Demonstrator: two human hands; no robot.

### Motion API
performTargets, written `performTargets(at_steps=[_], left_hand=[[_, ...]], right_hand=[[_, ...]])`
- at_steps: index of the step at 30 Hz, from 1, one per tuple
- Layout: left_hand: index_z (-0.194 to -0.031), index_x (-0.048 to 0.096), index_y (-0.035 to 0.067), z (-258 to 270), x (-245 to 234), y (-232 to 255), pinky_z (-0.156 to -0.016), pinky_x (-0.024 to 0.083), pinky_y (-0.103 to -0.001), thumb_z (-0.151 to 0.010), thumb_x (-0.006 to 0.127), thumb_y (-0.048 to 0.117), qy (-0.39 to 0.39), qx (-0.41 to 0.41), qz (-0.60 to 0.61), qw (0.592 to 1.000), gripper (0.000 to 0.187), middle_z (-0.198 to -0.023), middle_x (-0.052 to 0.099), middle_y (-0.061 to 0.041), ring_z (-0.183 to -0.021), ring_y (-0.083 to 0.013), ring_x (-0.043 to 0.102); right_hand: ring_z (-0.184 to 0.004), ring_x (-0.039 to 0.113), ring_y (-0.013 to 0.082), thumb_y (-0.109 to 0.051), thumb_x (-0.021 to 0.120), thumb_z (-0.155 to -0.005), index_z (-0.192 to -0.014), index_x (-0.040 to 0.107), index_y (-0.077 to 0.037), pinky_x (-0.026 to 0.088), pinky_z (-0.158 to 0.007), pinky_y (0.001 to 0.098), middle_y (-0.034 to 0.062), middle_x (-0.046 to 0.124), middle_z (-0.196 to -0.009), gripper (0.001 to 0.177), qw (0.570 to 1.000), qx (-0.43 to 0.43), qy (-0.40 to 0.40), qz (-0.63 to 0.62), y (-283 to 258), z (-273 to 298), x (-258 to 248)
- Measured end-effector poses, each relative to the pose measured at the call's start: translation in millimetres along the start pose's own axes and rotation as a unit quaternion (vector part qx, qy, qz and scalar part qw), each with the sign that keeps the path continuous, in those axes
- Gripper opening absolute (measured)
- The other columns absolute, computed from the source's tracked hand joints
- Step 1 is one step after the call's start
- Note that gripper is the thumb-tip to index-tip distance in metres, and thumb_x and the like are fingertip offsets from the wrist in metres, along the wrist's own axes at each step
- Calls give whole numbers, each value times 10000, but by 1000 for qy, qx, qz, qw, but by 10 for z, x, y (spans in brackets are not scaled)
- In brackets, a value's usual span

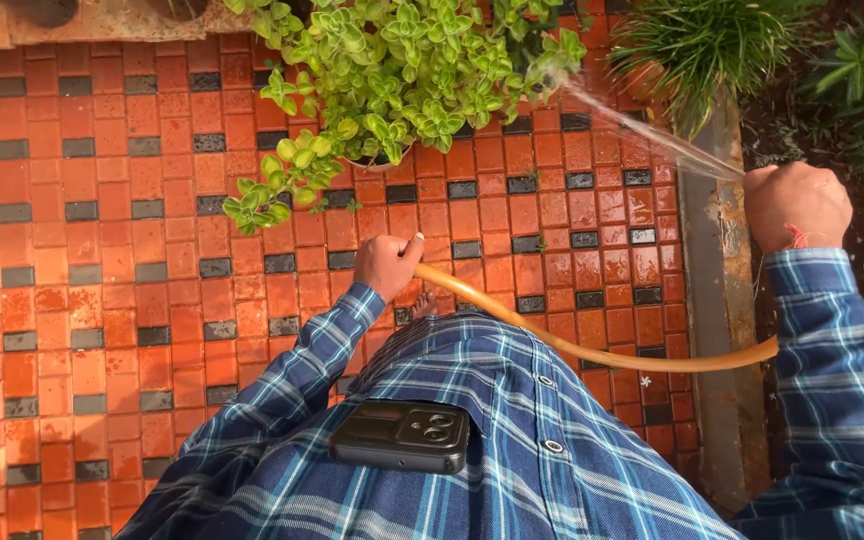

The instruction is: The person waters various potted plants and garden areas with a hose.

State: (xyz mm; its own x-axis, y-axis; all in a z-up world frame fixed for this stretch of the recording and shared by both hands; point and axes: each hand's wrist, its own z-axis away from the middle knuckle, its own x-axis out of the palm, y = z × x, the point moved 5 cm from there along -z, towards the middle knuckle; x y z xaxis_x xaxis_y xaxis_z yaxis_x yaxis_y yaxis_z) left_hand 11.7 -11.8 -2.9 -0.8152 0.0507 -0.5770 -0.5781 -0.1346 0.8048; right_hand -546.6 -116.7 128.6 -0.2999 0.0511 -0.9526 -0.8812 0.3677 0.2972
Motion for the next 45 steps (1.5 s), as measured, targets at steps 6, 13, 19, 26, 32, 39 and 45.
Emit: performTargets(at_steps=[6,13,19,26,32,39,45], left_hand=[[-539,637,33,452,-176,0,-403,338,-423,-990,621,403,48,-10,-3,999,583,-426,498,-95,-360,-226,459],[-576,608,-3,1152,-513,-90,-437,332,-436,-1010,617,394,138,-1,-14,990,589,-465,464,-120,-390,-234,474],[-562,580,-11,1773,-771,-200,-425,308,-406,-1015,642,333,173,-28,25,984,572,-437,426,-74,-386,-176,430],[-570,599,-11,2281,-1092,-176,-410,293,-378,-1012,658,273,214,-19,39,976,529,-432,438,-46,-377,-133,415],[-582,592,-29,2544,-1357,-438,-434,299,-363,-1030,670,270,253,-3,21,967,544,-451,445,-70,-394,-147,427],[-602,625,-27,2919,-2212,-762,-458,348,-356,-1057,645,269,304,16,36,952,544,-471,506,-91,-430,-165,515],[-653,649,-12,3298,-3092,-1192,-518,433,-335,-1110,574,269,356,102,47,928,542,-565,599,-80,-512,-169,609]], right_hand=[[-823,716,480,-297,512,-1059,-843,772,53,583,-781,522,307,719,-827,487,990,-104,65,-64,-501,203,-138],[-778,709,492,-303,529,-1042,-838,746,85,582,-717,533,338,701,-832,489,986,-101,69,-116,-563,211,-33],[-777,702,495,-287,555,-1013,-851,741,71,575,-726,533,336,695,-831,435,981,-78,86,-158,-118,404,482],[-768,755,455,-321,437,-1021,-882,688,128,621,-645,537,361,706,-863,533,969,48,-183,-160,-317,1081,676],[-984,670,505,-387,522,-996,-938,762,59,538,-868,548,343,689,-1023,510,980,-63,-86,-170,-782,1423,1493],[-987,677,531,-400,473,-1070,-969,769,39,532,-925,560,349,709,-1016,539,977,-129,-87,-147,-1309,1805,1554],[-1016,675,506,-421,504,-1018,-955,756,90,527,-918,538,376,687,-1008,573,973,-20,-94,-208,-1636,2226,1107]])
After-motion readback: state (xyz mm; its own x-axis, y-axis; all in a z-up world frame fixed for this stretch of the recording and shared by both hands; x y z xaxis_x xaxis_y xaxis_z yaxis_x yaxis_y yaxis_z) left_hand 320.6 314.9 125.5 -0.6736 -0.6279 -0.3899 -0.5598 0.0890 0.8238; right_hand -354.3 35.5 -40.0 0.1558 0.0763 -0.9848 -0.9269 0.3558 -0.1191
